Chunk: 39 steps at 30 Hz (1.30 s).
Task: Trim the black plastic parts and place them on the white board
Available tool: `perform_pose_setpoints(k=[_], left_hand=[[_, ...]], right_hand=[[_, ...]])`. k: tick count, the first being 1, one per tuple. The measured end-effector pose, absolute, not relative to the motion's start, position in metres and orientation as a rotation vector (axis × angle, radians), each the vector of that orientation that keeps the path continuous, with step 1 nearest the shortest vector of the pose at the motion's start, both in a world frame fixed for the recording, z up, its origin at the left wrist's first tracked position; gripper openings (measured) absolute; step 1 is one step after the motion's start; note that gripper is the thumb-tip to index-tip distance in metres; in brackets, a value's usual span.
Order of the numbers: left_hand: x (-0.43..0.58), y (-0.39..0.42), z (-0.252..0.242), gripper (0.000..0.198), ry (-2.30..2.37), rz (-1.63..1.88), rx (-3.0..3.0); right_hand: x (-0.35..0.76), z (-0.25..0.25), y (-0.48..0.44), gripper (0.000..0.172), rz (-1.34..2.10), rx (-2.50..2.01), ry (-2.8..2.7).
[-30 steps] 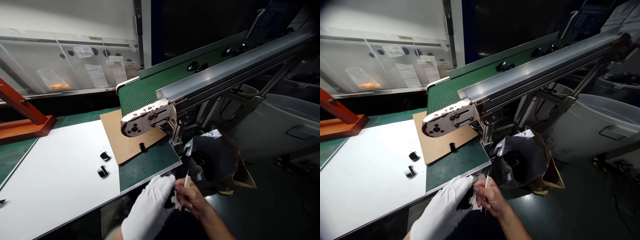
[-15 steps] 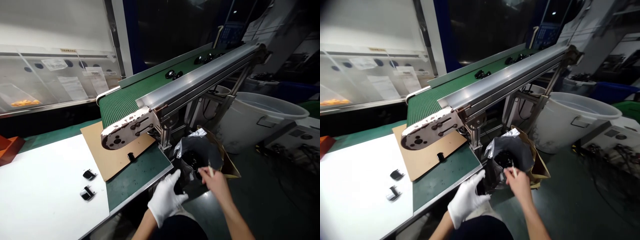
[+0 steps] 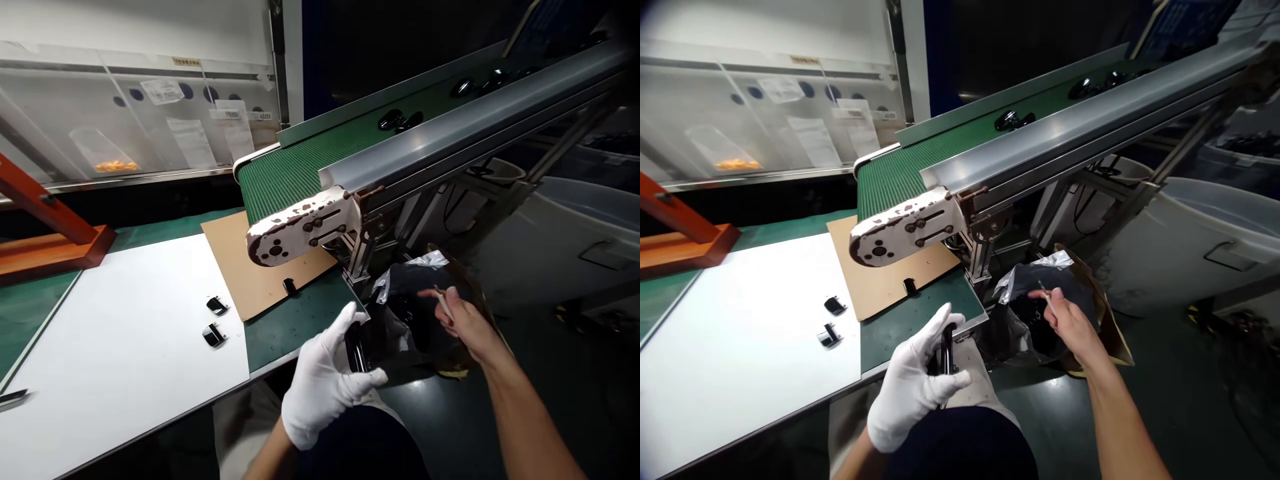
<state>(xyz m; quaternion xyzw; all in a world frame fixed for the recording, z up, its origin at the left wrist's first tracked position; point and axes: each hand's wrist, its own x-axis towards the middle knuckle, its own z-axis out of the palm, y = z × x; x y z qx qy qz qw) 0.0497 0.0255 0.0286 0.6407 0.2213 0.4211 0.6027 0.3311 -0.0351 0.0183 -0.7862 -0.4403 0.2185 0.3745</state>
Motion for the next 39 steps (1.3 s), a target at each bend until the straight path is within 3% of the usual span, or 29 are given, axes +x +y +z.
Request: perform_pose_setpoints(k=[7, 11, 16, 21, 31, 39], left_hand=[[0.039, 0.017, 0.039, 0.081, 0.442, 1.031, 1.403], [0.034, 0.012, 0.047, 0.081, 0.43, 1.063, 1.324], [0.03, 0.006, 0.051, 0.085, 0.51, 1.097, 1.296], [0.028, 0.005, 0.054, 0.088, 0.583, 1.09, 1.37], [0.028, 0.006, 0.053, 0.09, 0.605, 1.059, 1.356], [0.028, 0.006, 0.052, 0.086, 0.539, 1.051, 1.23]], right_hand=[[0.267, 0.075, -0.038, 0.044, 0.999, -1.574, -1.569], [0.24, 0.099, -0.037, 0.033, 0.996, -1.428, -1.728], [0.215, 0.121, -0.036, 0.039, 0.706, -1.442, -2.027], [0.201, 0.123, -0.03, 0.065, 0.391, -1.55, -2.302], [0.197, 0.12, -0.023, 0.075, 0.402, -1.645, -2.341], [0.194, 0.115, -0.021, 0.085, 0.188, -1.616, -2.377]])
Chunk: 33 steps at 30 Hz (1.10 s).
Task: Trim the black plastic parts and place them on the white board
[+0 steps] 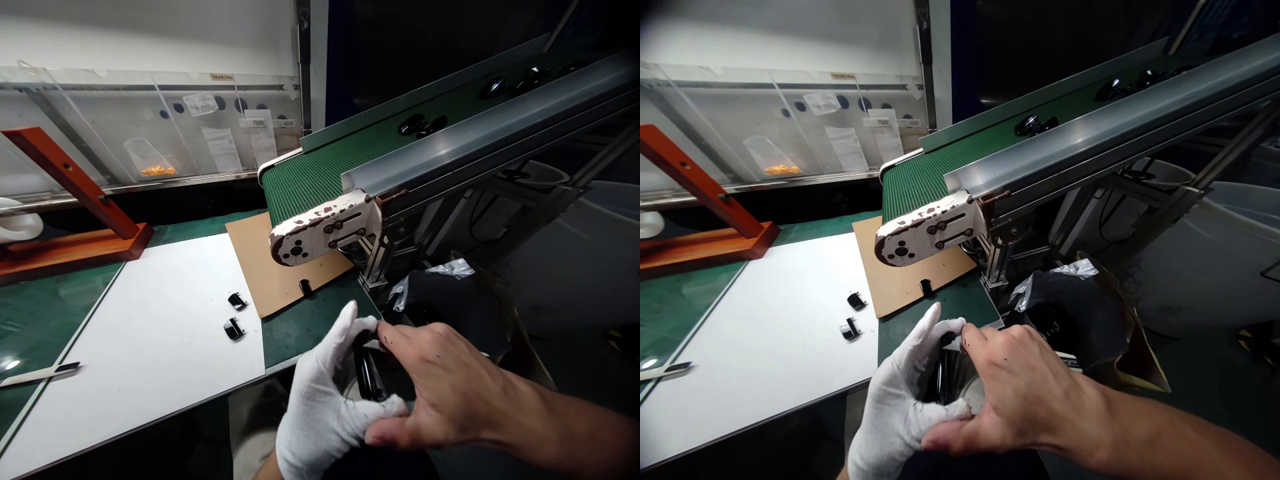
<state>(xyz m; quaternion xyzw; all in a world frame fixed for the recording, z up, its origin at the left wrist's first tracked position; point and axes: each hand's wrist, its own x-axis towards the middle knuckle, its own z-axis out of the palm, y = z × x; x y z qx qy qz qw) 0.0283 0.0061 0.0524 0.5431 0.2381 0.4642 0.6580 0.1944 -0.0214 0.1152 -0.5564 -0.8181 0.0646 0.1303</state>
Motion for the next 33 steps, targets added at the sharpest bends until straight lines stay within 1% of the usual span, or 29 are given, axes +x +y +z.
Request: perform_pose_setpoints(k=[7, 16, 22, 33], left_hand=[[0.027, 0.008, 0.055, 0.087, 0.545, 1.042, 1.193], [0.028, 0.005, 0.059, 0.089, 0.567, 1.063, 1.198], [0.028, 0.005, 0.058, 0.083, 0.502, 1.097, 1.169], [0.027, 0.004, 0.057, 0.083, 0.62, 1.064, 1.188]], right_hand=[[0.19, 0.113, -0.022, 0.09, 0.114, -1.638, -2.391], [0.188, 0.109, -0.023, 0.088, -0.029, -1.6, -2.411], [0.187, 0.107, -0.024, 0.088, -0.161, -1.554, -2.412], [0.187, 0.1, -0.024, 0.089, -0.282, -1.551, -2.417]])
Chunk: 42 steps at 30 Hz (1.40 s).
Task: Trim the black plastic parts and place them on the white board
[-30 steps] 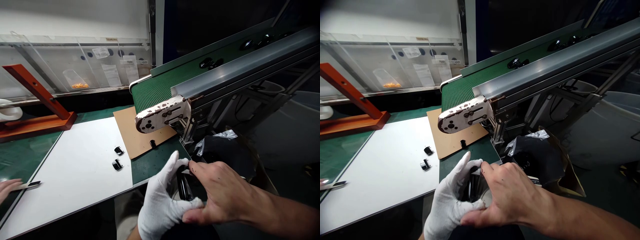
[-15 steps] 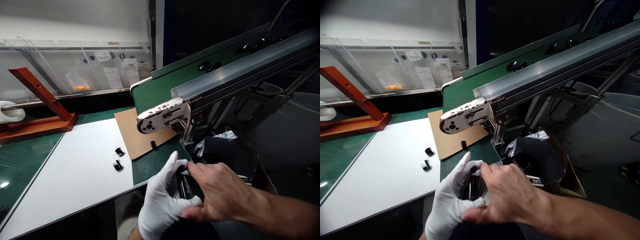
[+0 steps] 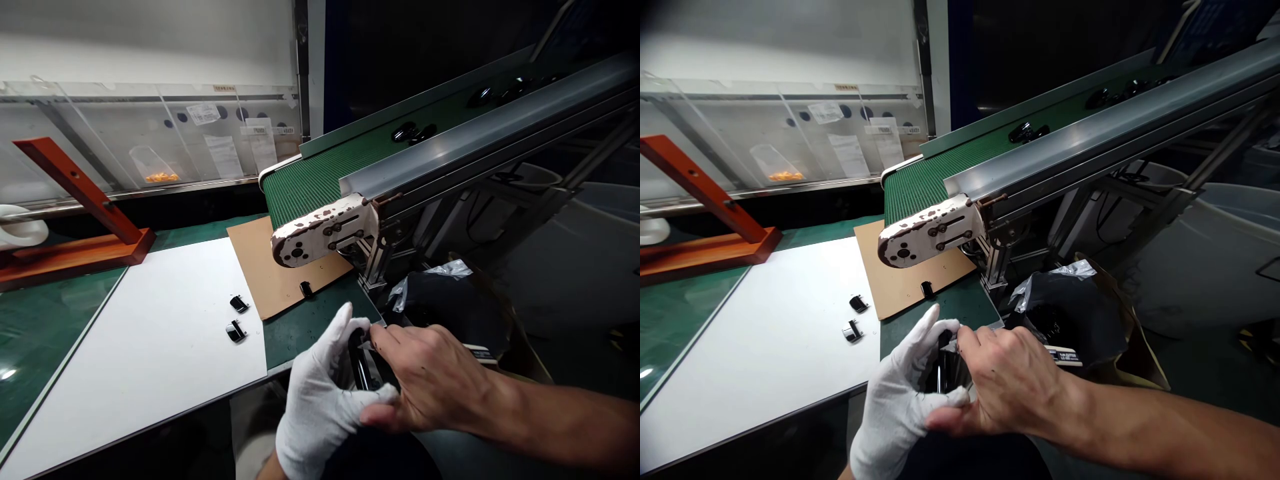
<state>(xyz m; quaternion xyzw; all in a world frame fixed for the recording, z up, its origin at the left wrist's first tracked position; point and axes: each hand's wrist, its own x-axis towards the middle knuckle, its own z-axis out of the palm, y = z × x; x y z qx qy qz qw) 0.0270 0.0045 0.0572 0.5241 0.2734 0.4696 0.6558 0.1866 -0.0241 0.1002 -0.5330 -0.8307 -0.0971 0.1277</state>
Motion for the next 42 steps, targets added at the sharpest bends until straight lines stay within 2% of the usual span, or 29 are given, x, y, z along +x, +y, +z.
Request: perform_pose_setpoints(k=[19, 28, 34, 42], left_hand=[[0.028, 0.008, 0.043, 0.079, 0.689, 1.098, 1.217], [0.033, 0.015, 0.048, 0.082, 0.595, 1.115, 1.186], [0.033, 0.015, 0.053, 0.084, 0.438, 1.135, 1.137], [0.031, 0.013, 0.054, 0.081, 0.325, 1.144, 1.007]], right_hand=[[0.187, 0.093, -0.021, 0.082, -0.358, -1.488, -2.409], [0.188, 0.093, -0.02, 0.067, -0.319, -1.371, -2.368], [0.189, 0.098, -0.029, 0.063, -0.093, -1.32, -1.995], [0.197, 0.058, -0.052, 0.053, 0.726, -1.62, -1.251]])
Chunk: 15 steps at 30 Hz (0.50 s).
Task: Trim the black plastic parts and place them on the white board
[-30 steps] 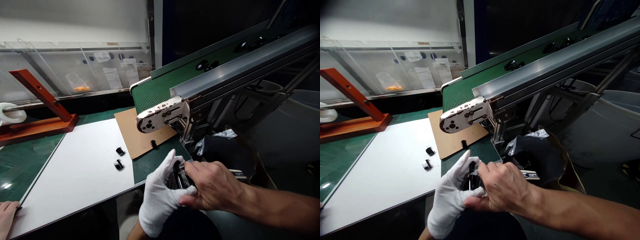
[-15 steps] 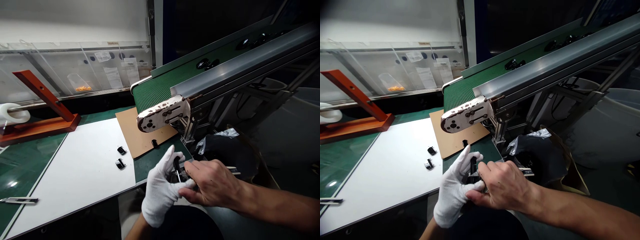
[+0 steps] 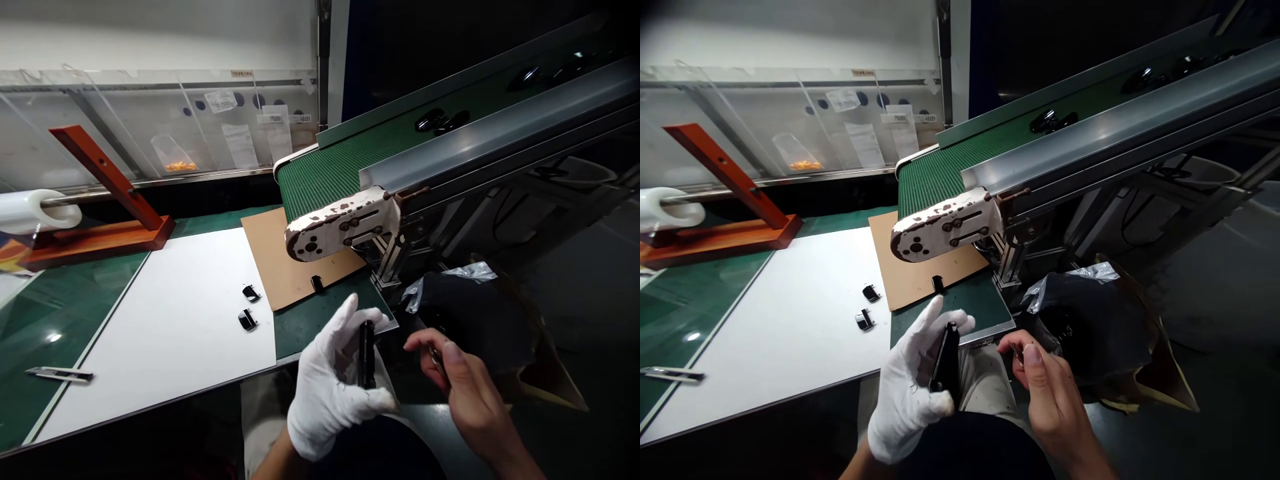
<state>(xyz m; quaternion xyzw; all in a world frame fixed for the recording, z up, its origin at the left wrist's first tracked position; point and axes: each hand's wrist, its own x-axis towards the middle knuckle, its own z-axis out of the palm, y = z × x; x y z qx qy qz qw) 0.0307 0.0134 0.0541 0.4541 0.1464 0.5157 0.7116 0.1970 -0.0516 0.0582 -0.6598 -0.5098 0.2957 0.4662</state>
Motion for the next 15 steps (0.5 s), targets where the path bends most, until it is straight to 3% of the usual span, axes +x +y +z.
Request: perform_pose_setpoints(k=[4, 8, 12, 15], left_hand=[[0.03, 0.016, 0.049, 0.082, 0.346, 1.149, 1.07], [0.029, 0.018, 0.045, 0.084, 0.415, 1.138, 1.209], [0.025, 0.018, 0.047, 0.094, 0.605, 1.086, 1.563], [0.023, 0.018, 0.05, 0.102, 0.762, 0.99, 1.834]], right_hand=[[0.206, 0.022, -0.051, 0.059, 1.225, -1.588, -0.979], [0.201, -0.004, -0.052, 0.064, 1.682, -1.267, -0.523], [0.182, -0.014, -0.059, 0.069, 1.734, -1.227, -0.379], [0.176, -0.019, -0.062, 0.063, 1.666, -1.313, -0.49]])
